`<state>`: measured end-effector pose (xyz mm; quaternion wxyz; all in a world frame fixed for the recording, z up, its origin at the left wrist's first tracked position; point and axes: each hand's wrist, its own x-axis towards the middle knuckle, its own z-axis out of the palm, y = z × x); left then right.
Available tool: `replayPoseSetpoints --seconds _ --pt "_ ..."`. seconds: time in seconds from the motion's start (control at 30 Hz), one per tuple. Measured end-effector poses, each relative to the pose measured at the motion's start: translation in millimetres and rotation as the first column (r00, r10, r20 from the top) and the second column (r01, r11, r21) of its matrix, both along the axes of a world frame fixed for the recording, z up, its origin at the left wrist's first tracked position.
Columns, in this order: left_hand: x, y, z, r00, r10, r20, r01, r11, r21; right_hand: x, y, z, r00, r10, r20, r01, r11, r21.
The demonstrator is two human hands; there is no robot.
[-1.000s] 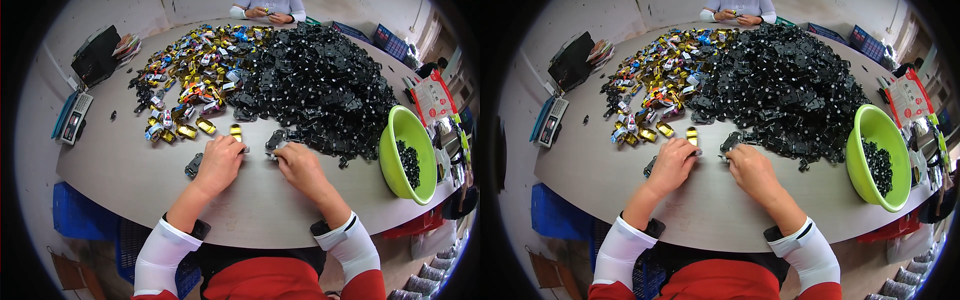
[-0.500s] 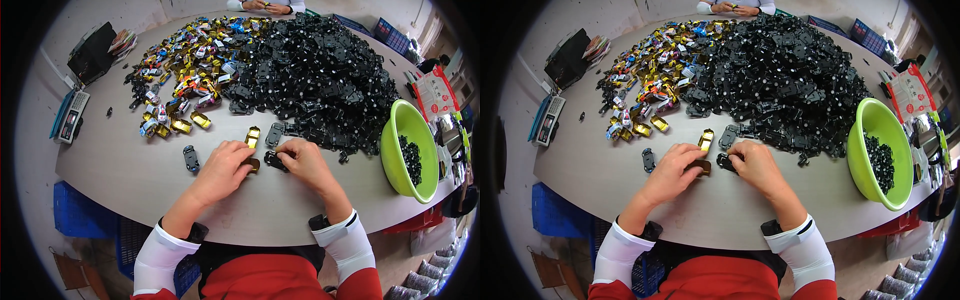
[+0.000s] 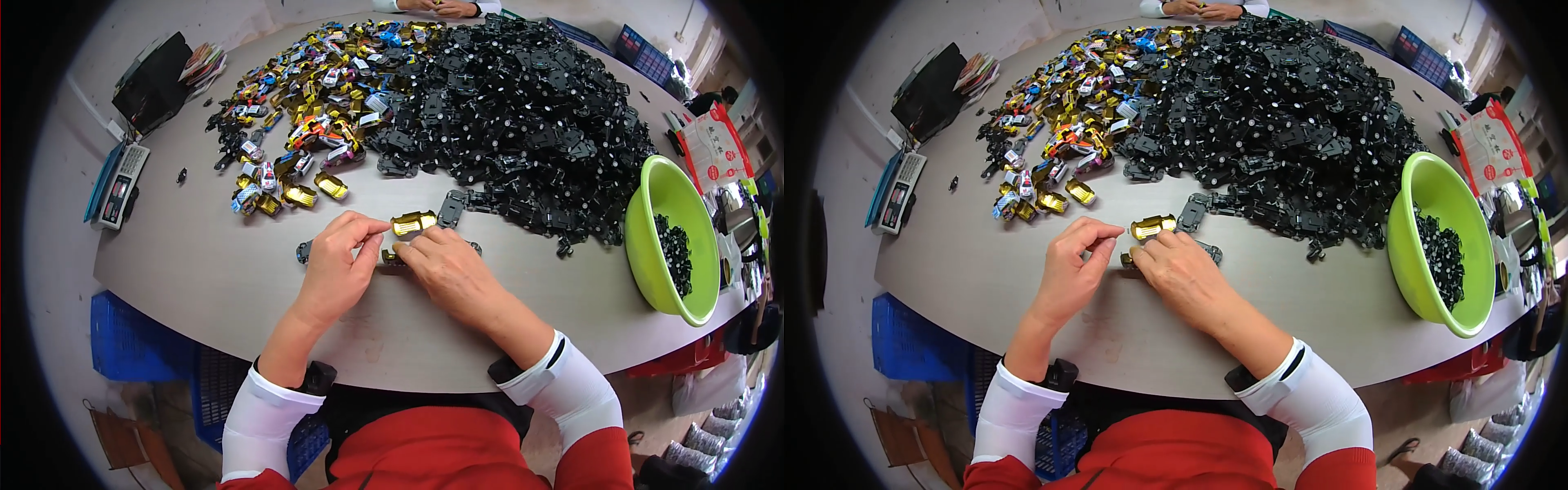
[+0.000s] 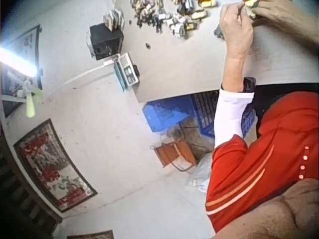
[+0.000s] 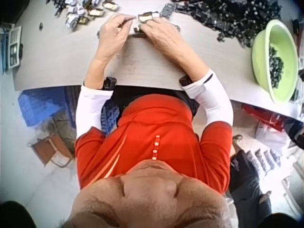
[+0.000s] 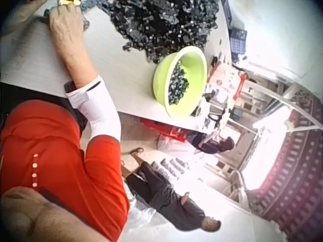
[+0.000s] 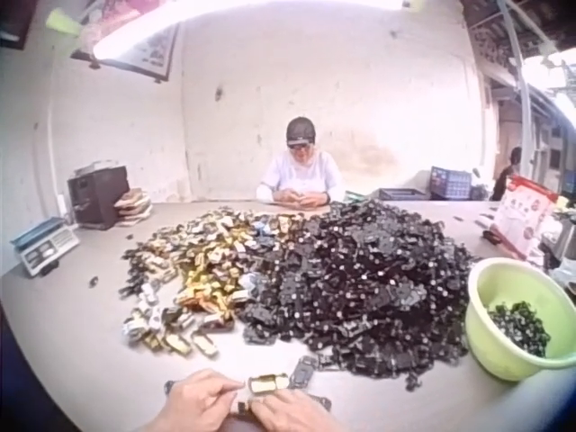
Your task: Assembling various components of small plastic toy cars at a workstation.
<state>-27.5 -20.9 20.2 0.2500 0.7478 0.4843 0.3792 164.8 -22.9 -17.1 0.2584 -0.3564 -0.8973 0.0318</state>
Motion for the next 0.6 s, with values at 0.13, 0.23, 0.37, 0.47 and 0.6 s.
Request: replayPoseSetpoints --seconds 0.13,0.23,0.37,0.47,0.6 --pt "8 0 2 0.994 0.013 0.111 -0.02 0.998 0.067 16 -3 9 0.978 -0.091 -0.186 0.063 0.987 -0.147" --pt "17 2 0 0.989 0.017 0.146 -0.023 0.999 0.038 51 1 36 0.837 -0.398 -0.376 0.187 0.854 -0.486" --pt "42 4 -12 0.968 -0.207 -0.14 0.223 0.968 0.116 82 0 48 0.793 -0.548 -0.267 0.245 0.687 -0.684" --pt "67 8 -19 0.883 -0.284 -0.375 0.339 0.937 0.088 93 -2 34 0.829 -0.531 -0.178 0.308 0.697 -0.648" --pt "84 14 -26 0.837 -0.233 -0.495 0.357 0.918 0.172 96 -1 23 0.869 -0.474 -0.143 0.358 0.8 -0.482"
